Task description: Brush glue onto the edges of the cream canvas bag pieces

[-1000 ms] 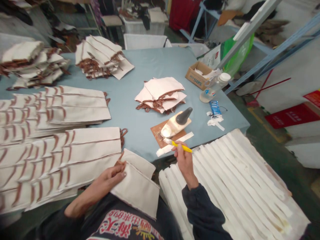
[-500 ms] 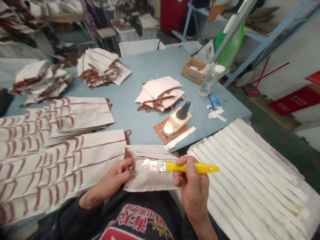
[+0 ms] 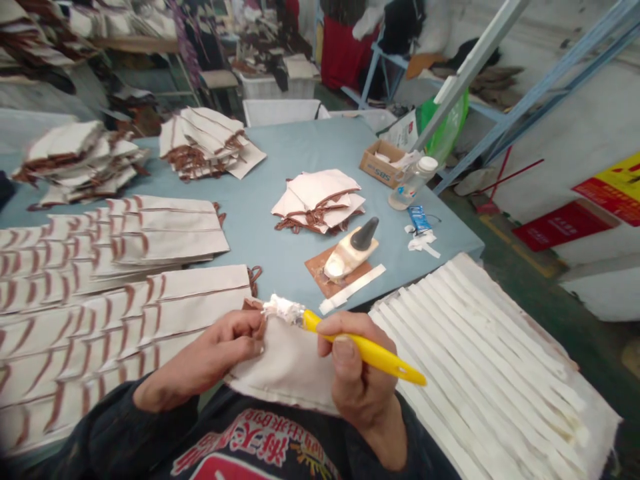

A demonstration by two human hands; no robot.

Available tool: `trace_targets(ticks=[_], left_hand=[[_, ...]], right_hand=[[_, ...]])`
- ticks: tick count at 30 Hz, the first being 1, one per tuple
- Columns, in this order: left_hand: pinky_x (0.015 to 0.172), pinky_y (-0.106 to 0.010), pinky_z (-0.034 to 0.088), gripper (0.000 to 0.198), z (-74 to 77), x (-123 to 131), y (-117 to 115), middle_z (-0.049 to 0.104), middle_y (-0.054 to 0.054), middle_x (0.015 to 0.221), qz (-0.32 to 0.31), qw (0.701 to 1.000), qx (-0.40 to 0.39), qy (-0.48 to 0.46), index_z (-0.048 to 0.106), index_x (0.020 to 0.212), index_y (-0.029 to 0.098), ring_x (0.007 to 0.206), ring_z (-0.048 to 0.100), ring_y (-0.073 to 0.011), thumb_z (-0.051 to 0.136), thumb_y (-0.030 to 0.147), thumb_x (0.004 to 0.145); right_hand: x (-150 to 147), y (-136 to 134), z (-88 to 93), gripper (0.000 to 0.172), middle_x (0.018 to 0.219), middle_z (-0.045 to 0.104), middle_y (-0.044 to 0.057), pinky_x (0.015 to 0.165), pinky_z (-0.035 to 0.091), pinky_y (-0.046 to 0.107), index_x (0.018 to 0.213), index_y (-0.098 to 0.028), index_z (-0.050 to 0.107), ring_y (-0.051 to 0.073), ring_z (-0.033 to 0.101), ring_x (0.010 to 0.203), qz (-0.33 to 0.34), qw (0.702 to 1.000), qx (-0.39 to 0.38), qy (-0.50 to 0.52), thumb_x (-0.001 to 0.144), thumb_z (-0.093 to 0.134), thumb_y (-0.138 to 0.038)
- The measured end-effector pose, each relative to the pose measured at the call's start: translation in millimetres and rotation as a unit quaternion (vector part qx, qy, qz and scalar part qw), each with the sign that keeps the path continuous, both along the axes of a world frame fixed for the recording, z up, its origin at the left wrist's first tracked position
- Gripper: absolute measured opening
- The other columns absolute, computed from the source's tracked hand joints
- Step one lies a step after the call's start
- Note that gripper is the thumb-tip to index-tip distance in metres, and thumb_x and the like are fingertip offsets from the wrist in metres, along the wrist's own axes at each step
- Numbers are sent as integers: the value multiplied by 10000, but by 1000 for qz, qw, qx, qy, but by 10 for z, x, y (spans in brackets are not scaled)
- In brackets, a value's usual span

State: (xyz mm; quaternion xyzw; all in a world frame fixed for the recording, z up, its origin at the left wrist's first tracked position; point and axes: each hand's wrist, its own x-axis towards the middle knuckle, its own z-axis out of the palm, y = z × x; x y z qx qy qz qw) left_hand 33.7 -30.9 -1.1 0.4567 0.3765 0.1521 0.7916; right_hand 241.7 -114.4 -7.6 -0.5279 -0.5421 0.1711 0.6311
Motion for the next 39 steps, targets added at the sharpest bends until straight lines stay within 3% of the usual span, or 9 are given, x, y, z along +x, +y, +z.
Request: trace_targets(ticks=[3, 8, 13, 15, 18, 22, 29, 34, 39], left_hand=[[480, -209, 245, 226, -16, -20, -9, 471, 70, 589, 11, 999, -26, -23, 490, 652, 222, 505, 347, -67, 692, 315, 692], [493, -212, 266, 195, -30, -50, 1, 507, 58, 624, -2, 1000, -19, -16, 529, 703, 215, 535, 382, -79, 696, 316, 702], [538, -242, 298, 239, -60, -57, -10, 445, 52, 638, -19, 989, 145, 22, 415, 673, 240, 583, 401, -110, 596, 300, 816], [573, -260, 314, 236, -124, -42, -49, 438, 45, 650, -27, 957, 286, 34, 378, 669, 241, 612, 414, -123, 521, 210, 854], [581, -274, 313, 272, -274, -23, -125, 468, 48, 645, -9, 864, 501, 38, 370, 693, 241, 598, 423, -130, 471, 69, 879], [578, -286, 349, 286, -425, -30, -153, 580, 24, 673, 7, 756, 654, 31, 478, 774, 238, 607, 505, -157, 492, -13, 911], [590, -323, 391, 255, -458, -46, -70, 626, -14, 697, 1, 695, 718, 39, 534, 811, 236, 626, 545, -197, 495, 17, 936], [645, -313, 470, 229, -471, -28, -85, 705, -49, 792, 7, 697, 716, 36, 637, 940, 203, 714, 635, -208, 516, 10, 966], [639, -324, 477, 241, -520, -11, -114, 700, -57, 772, 11, 693, 720, 41, 617, 885, 212, 693, 627, -213, 489, 32, 981]], right_hand=[[-26, -10, 49, 314, 691, 634, -19, 494, 482, 281, 976, -261, 730, 144, 568, 530, -30, 999, 25, 32, 1139, 531, -442], [-37, -21, 36, 306, 650, 607, -35, 519, 491, 294, 995, -267, 731, 144, 562, 521, 38, 999, 2, -30, 1146, 524, -436], [-76, 41, 28, 317, 705, 649, -23, 523, 502, 268, 1007, -251, 739, 134, 589, 551, -46, 999, 10, 19, 1147, 521, -433], [-71, 37, 84, 318, 674, 621, -24, 489, 480, 262, 962, -231, 736, 132, 567, 519, -89, 994, 7, 65, 1129, 555, -432], [-34, -12, 185, 326, 618, 568, -32, 435, 414, 243, 882, -214, 728, 118, 517, 467, -91, 990, -16, 108, 1107, 596, -410], [-5, -103, 244, 295, 579, 558, -46, 441, 420, 225, 894, -222, 733, 104, 504, 446, -58, 993, -38, 92, 1114, 585, -350], [-36, -177, 172, 330, 539, 524, -65, 390, 357, 197, 924, -221, 720, 89, 454, 392, 62, 991, -92, 70, 1140, 502, -342], [-8, -148, 133, 318, 532, 521, -62, 395, 381, 197, 883, -215, 720, 91, 467, 392, -21, 994, -64, 89, 1120, 554, -348], [-41, -141, 117, 319, 529, 508, -74, 379, 363, 172, 893, -228, 718, 77, 445, 371, 48, 988, -90, 112, 1125, 548, -365]])
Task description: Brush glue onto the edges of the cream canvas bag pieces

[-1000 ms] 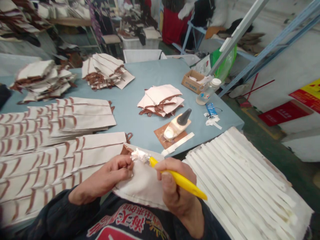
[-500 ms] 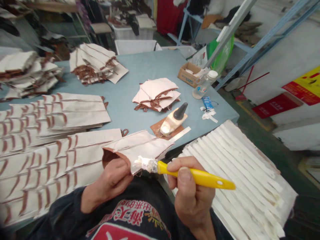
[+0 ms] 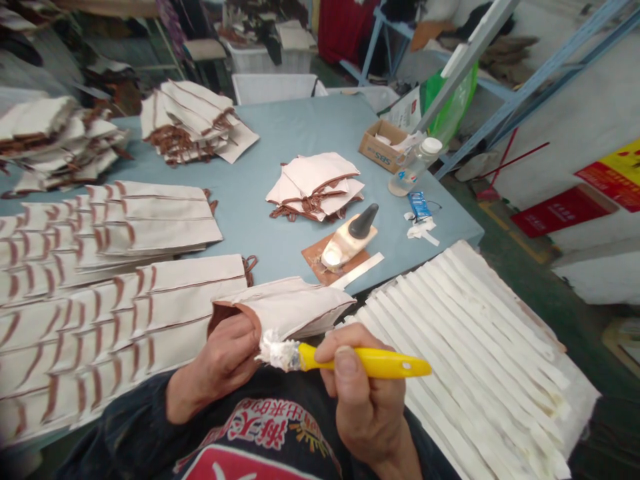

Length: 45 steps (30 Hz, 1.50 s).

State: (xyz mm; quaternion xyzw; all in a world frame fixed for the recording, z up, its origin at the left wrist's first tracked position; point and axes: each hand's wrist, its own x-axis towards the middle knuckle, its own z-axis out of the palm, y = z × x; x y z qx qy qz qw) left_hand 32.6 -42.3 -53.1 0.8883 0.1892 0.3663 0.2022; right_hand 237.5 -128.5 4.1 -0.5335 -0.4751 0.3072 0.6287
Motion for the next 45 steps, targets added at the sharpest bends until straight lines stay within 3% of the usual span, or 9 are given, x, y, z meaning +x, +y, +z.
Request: trace_targets(ticks=[8, 13, 18, 25, 28, 31, 36, 42, 45], left_hand=[[698, -311, 504, 240, 3, 3, -47, 734, -71, 843, -23, 998, -56, -5, 617, 913, 211, 761, 657, -212, 477, 28, 980], [691, -242, 473, 296, 72, 69, -106, 652, -20, 820, -35, 972, -220, -72, 581, 819, 211, 765, 628, -160, 455, -34, 928], [726, -243, 464, 292, 161, 138, -158, 615, -1, 786, -81, 917, -375, -107, 562, 733, 200, 722, 532, -141, 461, 19, 940], [865, -326, 517, 205, 229, 144, -165, 676, -32, 824, -180, 848, -492, -81, 587, 742, 203, 838, 626, -197, 577, 101, 919], [741, -291, 512, 93, 230, 78, -127, 711, -39, 898, -203, 764, -607, -84, 636, 858, 205, 819, 642, -201, 686, 143, 811], [767, -317, 538, 276, 259, 2, -27, 721, -49, 958, -193, 698, -677, -134, 672, 1043, 198, 852, 670, -227, 762, 351, 831], [714, -292, 466, 378, 340, 56, 138, 599, -1, 820, -44, 802, -594, -49, 608, 833, 190, 770, 535, -178, 775, 517, 919], [732, -291, 464, 273, 356, 127, 191, 659, -21, 884, -27, 797, -599, -77, 620, 892, 191, 815, 556, -187, 678, 452, 948], [684, -279, 456, 164, 361, 61, 223, 654, -19, 865, -11, 810, -584, -48, 623, 862, 192, 791, 557, -185, 613, 344, 924]], right_hand=[[141, 27, -81, 376, 510, 483, -72, 387, 359, 202, 837, -208, 685, 91, 440, 373, -59, 997, -34, 46, 1118, 560, -425], [259, 241, -458, 255, 821, 750, 9, 740, 623, 347, 1097, -228, 727, 183, 740, 744, -169, 965, 75, -189, 1131, 544, -402], [226, 394, -733, 250, 937, 790, 34, 864, 644, 394, 1185, -233, 703, 209, 785, 888, -159, 959, 79, -220, 1149, 488, -355], [336, 594, -679, 223, 946, 802, 34, 801, 647, 335, 1204, -225, 703, 188, 789, 843, -82, 952, 92, -282, 1127, 507, -297], [291, 586, -719, 212, 898, 780, 25, 701, 621, 306, 1180, -222, 702, 176, 755, 754, -112, 942, 118, -293, 1120, 502, -260], [281, 553, -740, 226, 916, 778, 35, 665, 607, 312, 1205, -219, 696, 173, 725, 696, -132, 939, 130, -289, 1124, 490, -267], [292, 606, -718, 198, 879, 783, 26, 639, 596, 304, 1153, -225, 731, 163, 696, 632, -99, 943, 140, -284, 1099, 564, -317], [188, 531, -411, 270, 684, 668, -18, 544, 521, 282, 1032, -204, 720, 153, 620, 544, -181, 971, 125, -91, 1097, 526, -381], [157, 389, -132, 263, 576, 554, -45, 441, 412, 262, 857, -224, 699, 122, 472, 419, -145, 982, 120, -24, 1059, 602, -362]])
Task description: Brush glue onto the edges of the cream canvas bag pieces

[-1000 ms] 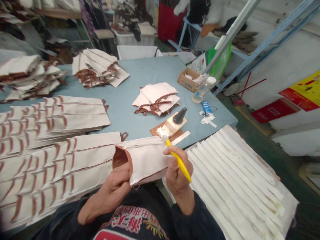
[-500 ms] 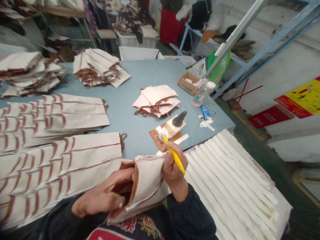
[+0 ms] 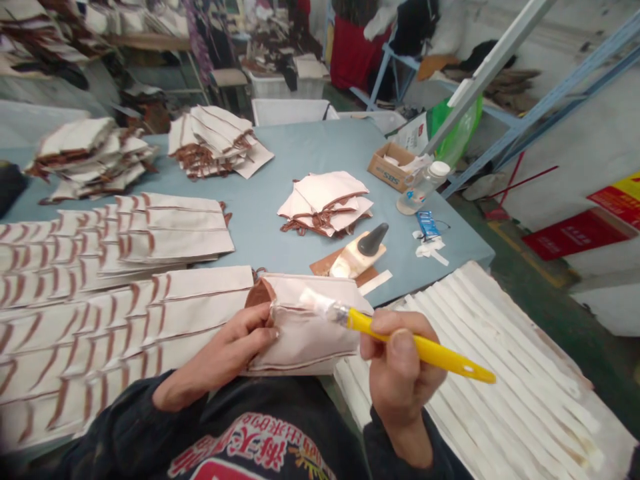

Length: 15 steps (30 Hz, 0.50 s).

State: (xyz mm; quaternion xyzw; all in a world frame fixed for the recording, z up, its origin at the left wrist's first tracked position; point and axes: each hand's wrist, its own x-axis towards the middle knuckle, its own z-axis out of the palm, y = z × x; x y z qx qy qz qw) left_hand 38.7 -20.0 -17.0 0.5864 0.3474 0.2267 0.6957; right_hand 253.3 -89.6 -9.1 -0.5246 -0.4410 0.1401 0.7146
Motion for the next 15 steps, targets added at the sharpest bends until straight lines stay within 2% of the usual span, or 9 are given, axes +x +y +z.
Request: trace_targets(ticks=[3, 6, 8, 11, 15], left_hand=[[610, -265, 407, 96, 15, -59, 32, 594, 8, 787, -4, 998, 33, 52, 621, 811, 194, 700, 492, -161, 578, 253, 873], [618, -264, 424, 75, 25, -82, 27, 608, 9, 784, -31, 998, 22, 46, 646, 833, 195, 711, 515, -168, 589, 231, 866], [615, -261, 433, 80, 11, -93, 4, 625, 4, 780, -38, 999, -7, 23, 660, 851, 196, 715, 532, -174, 603, 248, 874], [579, -247, 413, 114, -40, -123, -32, 636, -2, 775, -15, 998, -62, -10, 682, 873, 187, 678, 522, -161, 613, 277, 865], [552, -231, 383, 130, -92, -159, -58, 622, -5, 753, 17, 991, -126, -37, 684, 852, 176, 657, 526, -153, 649, 294, 810]], right_hand=[[-10, -40, 135, 278, 513, 481, -63, 403, 347, 246, 827, -242, 701, 113, 412, 387, 107, 994, -24, 10, 1075, 615, -336], [-16, 54, 84, 276, 535, 521, -63, 413, 348, 226, 881, -238, 723, 103, 435, 406, 175, 984, -25, -23, 1097, 597, -355], [-22, 130, 19, 282, 559, 551, -60, 440, 402, 233, 897, -231, 728, 108, 470, 432, 183, 981, -23, -67, 1102, 595, -372], [-28, 163, -21, 262, 600, 588, -46, 493, 475, 265, 906, -235, 729, 129, 529, 483, 156, 981, -4, -115, 1096, 601, -360], [-38, 68, 10, 273, 597, 561, -51, 501, 456, 279, 884, -244, 697, 127, 498, 476, 121, 988, 25, -97, 1101, 564, -343]])
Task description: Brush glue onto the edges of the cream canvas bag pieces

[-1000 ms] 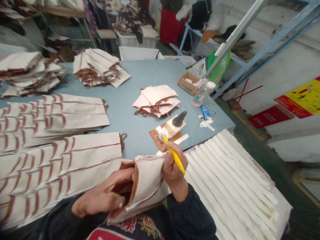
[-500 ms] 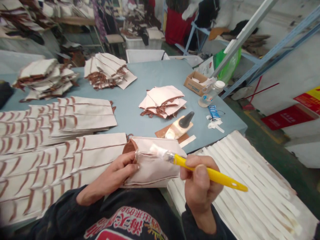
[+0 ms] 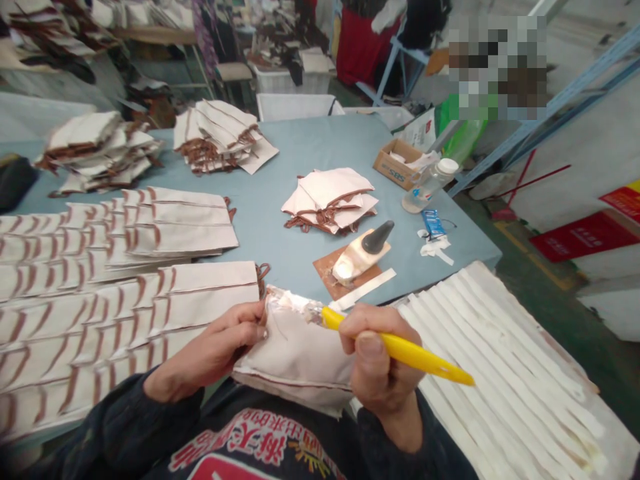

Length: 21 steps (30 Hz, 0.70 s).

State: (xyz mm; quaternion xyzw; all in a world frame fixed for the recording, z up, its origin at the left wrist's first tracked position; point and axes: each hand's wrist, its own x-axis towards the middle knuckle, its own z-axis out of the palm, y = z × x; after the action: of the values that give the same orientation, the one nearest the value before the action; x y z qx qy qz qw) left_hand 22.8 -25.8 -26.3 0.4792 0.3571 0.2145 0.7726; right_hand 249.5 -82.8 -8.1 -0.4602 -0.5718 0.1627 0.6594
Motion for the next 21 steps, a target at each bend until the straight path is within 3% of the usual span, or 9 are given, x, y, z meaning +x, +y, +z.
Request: trace_targets(ticks=[6, 10, 13, 17, 19, 21], left_hand=[[529, -226, 300, 160, -33, 0, -36, 569, 18, 708, 11, 998, -51, -28, 691, 877, 164, 588, 429, -117, 669, 304, 802], [530, -237, 273, 151, -6, -12, -37, 535, 36, 703, 1, 1000, -2, -3, 657, 856, 176, 578, 386, -112, 624, 323, 842], [590, -259, 328, 149, 34, -3, -39, 504, 37, 700, -5, 984, 173, 51, 557, 744, 203, 631, 421, -128, 543, 247, 886], [596, -289, 319, 290, -28, 9, -76, 433, 48, 631, 25, 876, 475, 76, 351, 674, 247, 602, 406, -133, 464, 79, 881], [587, -292, 337, 318, -89, -2, -97, 461, 47, 617, 25, 834, 547, 70, 355, 694, 255, 591, 429, -139, 455, 32, 897], [581, -288, 357, 322, -136, -23, -107, 508, 40, 627, 22, 812, 578, 81, 395, 717, 256, 601, 466, -147, 469, 13, 915]], right_hand=[[-61, -36, -33, 260, 628, 599, -41, 570, 512, 322, 909, -261, 716, 163, 589, 541, -5, 991, -4, -133, 1100, 572, -364], [-119, -53, -15, 285, 606, 571, -41, 520, 489, 316, 891, -253, 684, 153, 530, 491, -79, 996, 13, -30, 1102, 570, -406], [-144, -102, 16, 280, 617, 575, -39, 484, 462, 288, 885, -237, 694, 134, 504, 473, -113, 993, -13, 26, 1090, 600, -404], [-148, -154, 74, 315, 578, 538, -56, 428, 386, 234, 850, -221, 700, 104, 462, 431, -104, 988, -79, 80, 1089, 615, -408], [-160, -179, 114, 338, 552, 516, -62, 421, 378, 219, 827, -216, 696, 96, 456, 419, -99, 986, -95, 93, 1090, 621, -414], [-187, -214, 144, 337, 543, 519, -63, 425, 386, 207, 828, -215, 703, 90, 465, 417, -81, 988, -100, 89, 1095, 619, -402]])
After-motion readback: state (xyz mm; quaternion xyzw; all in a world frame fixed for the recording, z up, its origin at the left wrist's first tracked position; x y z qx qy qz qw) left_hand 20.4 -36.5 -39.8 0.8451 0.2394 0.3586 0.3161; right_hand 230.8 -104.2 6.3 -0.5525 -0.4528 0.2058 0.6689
